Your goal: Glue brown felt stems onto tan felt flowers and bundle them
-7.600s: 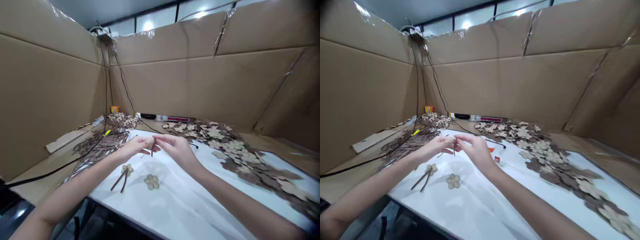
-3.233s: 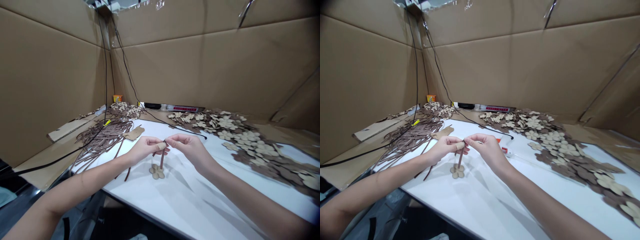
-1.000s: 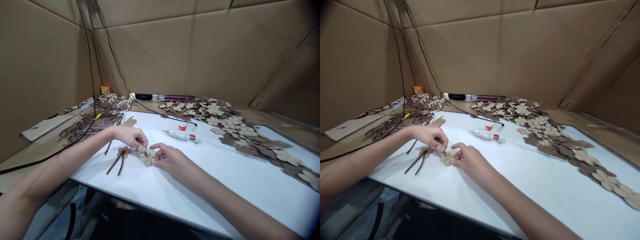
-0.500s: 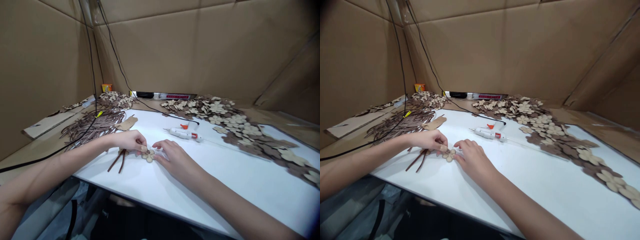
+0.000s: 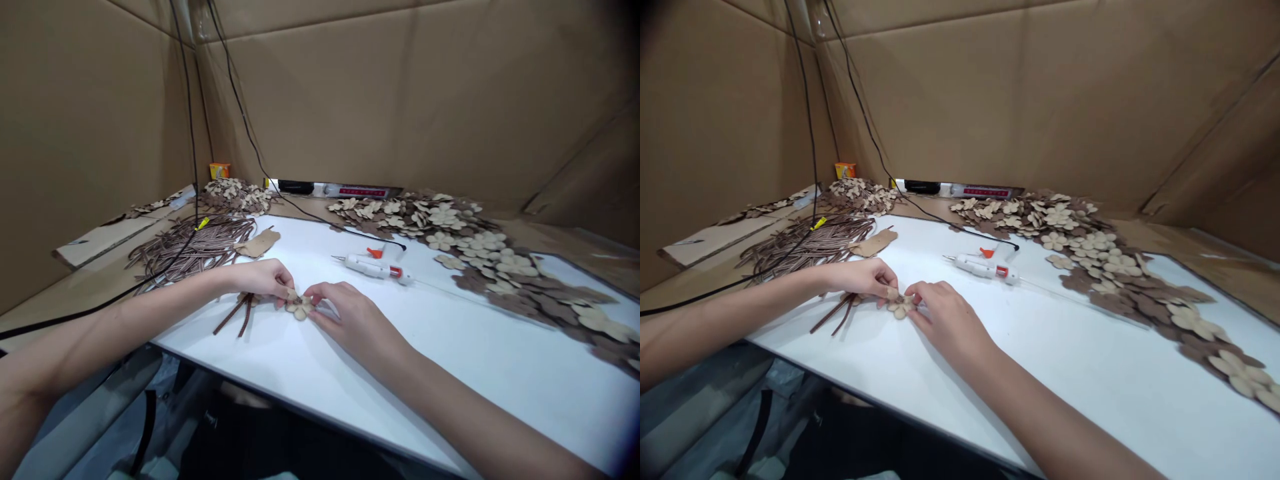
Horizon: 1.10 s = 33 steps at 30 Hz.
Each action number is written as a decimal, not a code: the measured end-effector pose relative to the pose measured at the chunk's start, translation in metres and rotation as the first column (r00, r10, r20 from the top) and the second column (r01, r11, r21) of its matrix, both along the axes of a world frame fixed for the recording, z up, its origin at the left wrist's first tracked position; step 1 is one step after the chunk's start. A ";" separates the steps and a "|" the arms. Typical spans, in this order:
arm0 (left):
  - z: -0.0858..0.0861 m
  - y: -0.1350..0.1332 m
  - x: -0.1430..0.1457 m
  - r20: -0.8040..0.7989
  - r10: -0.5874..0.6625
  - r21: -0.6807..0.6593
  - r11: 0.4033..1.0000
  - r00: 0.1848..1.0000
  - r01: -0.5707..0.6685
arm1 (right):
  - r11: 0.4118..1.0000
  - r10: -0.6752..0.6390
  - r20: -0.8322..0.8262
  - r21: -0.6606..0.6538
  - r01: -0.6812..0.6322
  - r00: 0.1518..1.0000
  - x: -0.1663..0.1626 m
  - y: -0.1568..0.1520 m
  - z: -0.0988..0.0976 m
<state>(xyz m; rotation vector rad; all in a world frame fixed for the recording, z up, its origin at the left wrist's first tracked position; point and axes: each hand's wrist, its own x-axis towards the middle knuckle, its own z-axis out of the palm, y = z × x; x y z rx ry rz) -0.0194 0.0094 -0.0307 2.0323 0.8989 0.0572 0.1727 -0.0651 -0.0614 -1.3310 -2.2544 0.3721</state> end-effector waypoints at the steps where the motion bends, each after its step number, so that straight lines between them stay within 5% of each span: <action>1: -0.001 0.001 -0.001 0.010 -0.001 -0.011 1.000 1.000 0.002 | 1.000 0.002 0.004 0.005 -0.002 1.000 0.000 0.000 0.000; 20: 0.000 0.005 0.001 -0.077 -0.033 -0.024 0.999 0.996 0.031 | 0.930 0.078 0.182 0.341 -0.137 0.980 0.004 -0.001 -0.008; 33: 0.003 0.009 0.005 -0.136 -0.031 -0.002 1.000 0.990 0.031 | 0.926 0.073 0.241 0.344 -0.156 0.968 0.004 -0.002 -0.008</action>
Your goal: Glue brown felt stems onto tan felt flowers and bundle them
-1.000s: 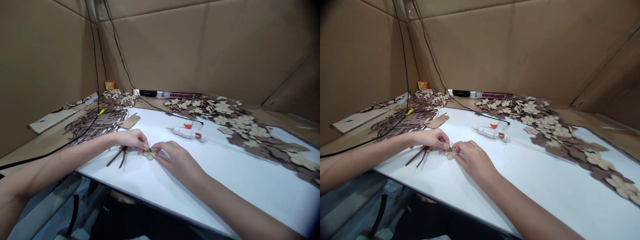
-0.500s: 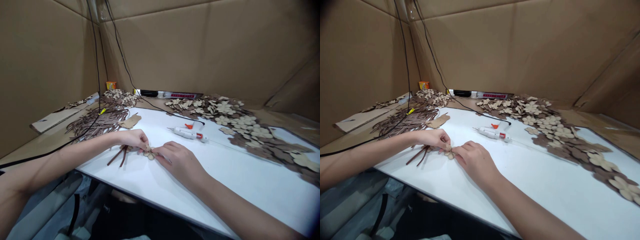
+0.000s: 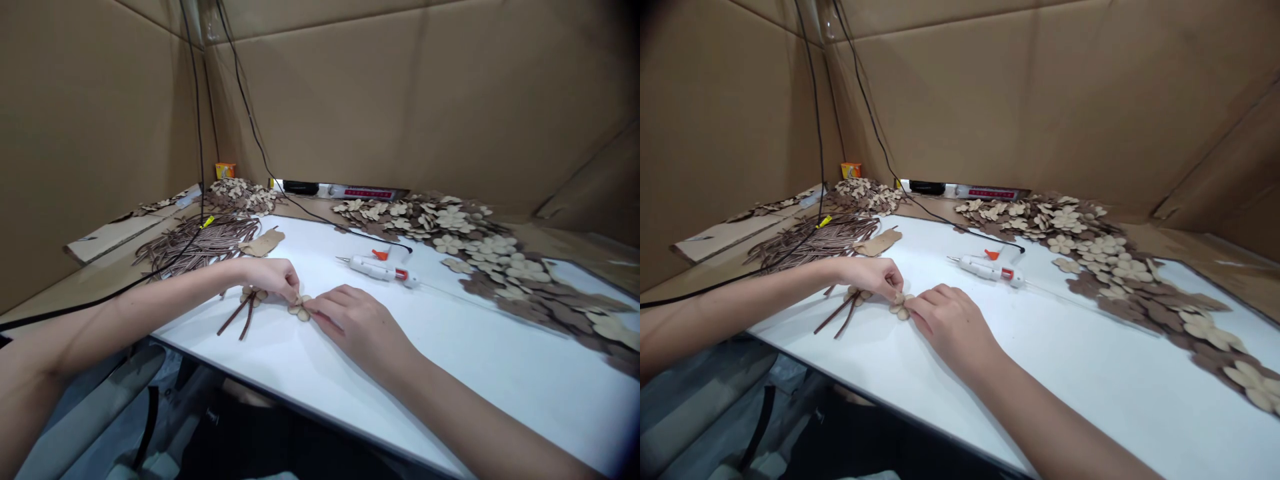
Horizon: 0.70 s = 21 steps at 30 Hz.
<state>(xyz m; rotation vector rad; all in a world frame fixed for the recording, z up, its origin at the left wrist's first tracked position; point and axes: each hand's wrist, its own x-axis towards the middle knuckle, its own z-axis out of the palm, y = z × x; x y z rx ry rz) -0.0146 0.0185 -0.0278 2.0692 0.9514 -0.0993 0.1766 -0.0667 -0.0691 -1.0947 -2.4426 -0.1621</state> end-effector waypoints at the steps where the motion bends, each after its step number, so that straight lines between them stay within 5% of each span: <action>1: 0.001 0.000 0.001 -0.004 0.005 -0.010 1.000 1.000 -0.005 | 1.000 -0.002 0.016 -0.005 0.002 1.000 0.000 0.000 0.000; 13: 0.010 0.004 0.006 -0.149 0.023 -0.249 0.967 0.989 -0.060 | 0.996 -0.012 0.137 -0.080 0.024 0.991 -0.006 -0.001 0.007; 21: 0.012 0.005 0.004 -0.237 -0.014 -0.225 0.973 0.971 -0.041 | 0.998 0.010 0.165 -0.063 0.000 0.986 -0.004 -0.003 0.009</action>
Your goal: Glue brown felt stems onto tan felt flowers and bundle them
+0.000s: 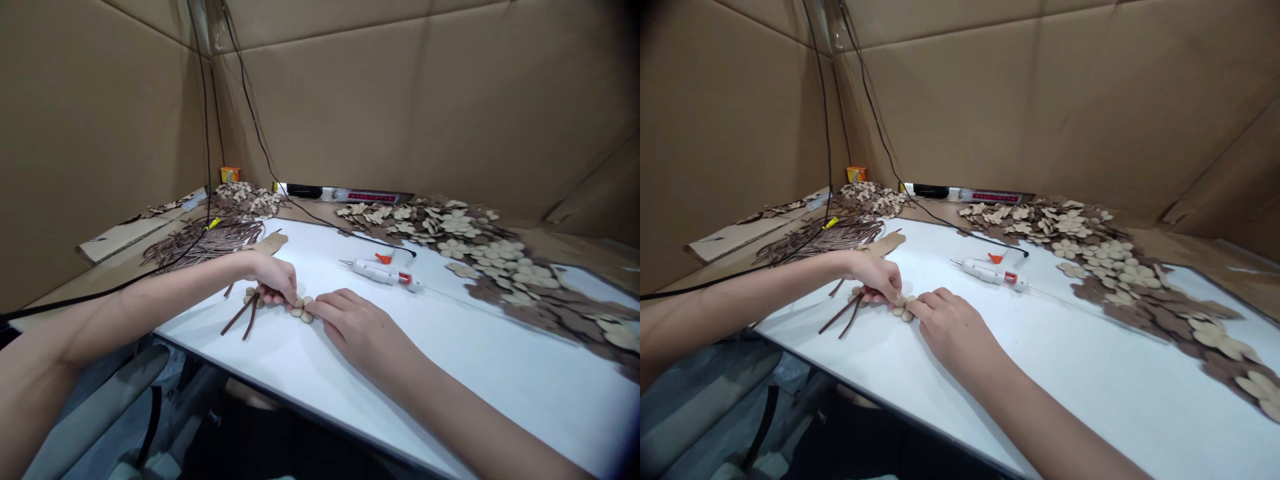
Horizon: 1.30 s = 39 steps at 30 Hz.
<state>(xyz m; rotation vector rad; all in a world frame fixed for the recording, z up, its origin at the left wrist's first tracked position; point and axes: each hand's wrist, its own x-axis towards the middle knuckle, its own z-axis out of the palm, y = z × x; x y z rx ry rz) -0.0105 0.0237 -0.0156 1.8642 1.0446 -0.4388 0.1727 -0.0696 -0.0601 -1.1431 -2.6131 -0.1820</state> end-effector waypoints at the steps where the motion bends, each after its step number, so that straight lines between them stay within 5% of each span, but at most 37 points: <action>1: 0.000 0.000 0.000 -0.011 -0.005 0.012 1.000 1.000 0.005 | 1.000 -0.005 0.012 0.010 0.004 1.000 0.001 -0.001 0.001; 7: 0.016 -0.001 -0.003 -0.096 -0.005 0.205 0.978 0.995 0.025 | 0.998 -0.043 0.113 0.054 0.037 0.993 0.003 -0.003 0.006; 13: 0.043 -0.009 -0.005 -0.195 -0.049 0.617 0.770 0.980 0.162 | 0.991 -0.025 0.204 0.134 -0.003 0.979 0.007 -0.002 0.008; 20: 0.021 -0.018 0.011 -0.118 -0.086 0.421 0.898 0.989 0.128 | 0.997 0.006 0.248 0.078 -0.026 0.969 0.012 0.001 0.010; 39: 0.017 -0.028 0.027 -0.232 0.000 0.460 0.881 0.973 0.110 | 0.994 0.071 0.163 0.074 -0.084 0.984 0.022 0.005 0.002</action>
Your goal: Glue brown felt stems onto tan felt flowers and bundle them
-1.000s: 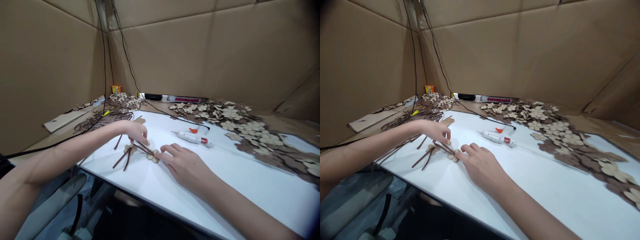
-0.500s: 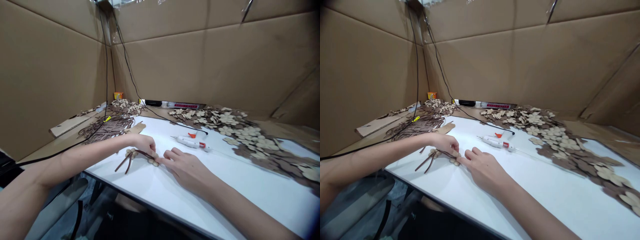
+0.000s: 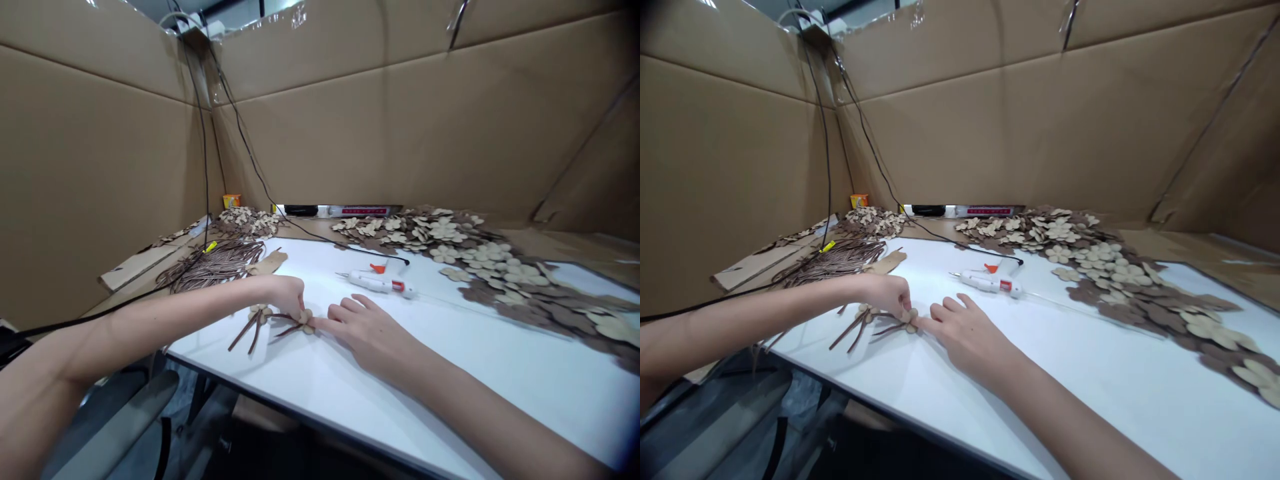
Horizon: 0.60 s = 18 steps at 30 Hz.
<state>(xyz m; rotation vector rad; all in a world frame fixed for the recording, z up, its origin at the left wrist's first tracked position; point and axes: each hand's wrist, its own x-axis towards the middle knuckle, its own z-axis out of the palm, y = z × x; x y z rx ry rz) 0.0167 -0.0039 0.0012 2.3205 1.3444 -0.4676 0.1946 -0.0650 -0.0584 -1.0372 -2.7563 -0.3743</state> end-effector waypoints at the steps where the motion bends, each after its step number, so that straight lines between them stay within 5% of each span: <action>1: 0.001 -0.002 0.001 -0.013 0.009 0.007 1.000 1.000 -0.009 | 1.000 0.001 -0.001 -0.006 -0.001 1.000 0.000 0.000 0.000; 6: 0.002 -0.010 0.002 -0.021 0.056 0.004 0.998 0.998 -0.056 | 1.000 0.020 -0.014 -0.009 -0.020 1.000 0.003 0.000 0.001; 13: -0.013 -0.006 -0.009 0.163 0.211 -0.006 0.977 0.964 -0.213 | 0.998 0.052 -0.087 -0.013 -0.053 0.995 0.010 -0.001 0.003; 18: -0.007 -0.001 -0.019 0.314 0.315 -0.081 0.949 0.896 -0.305 | 0.998 -0.031 -0.377 -0.068 0.006 0.926 0.008 0.001 0.009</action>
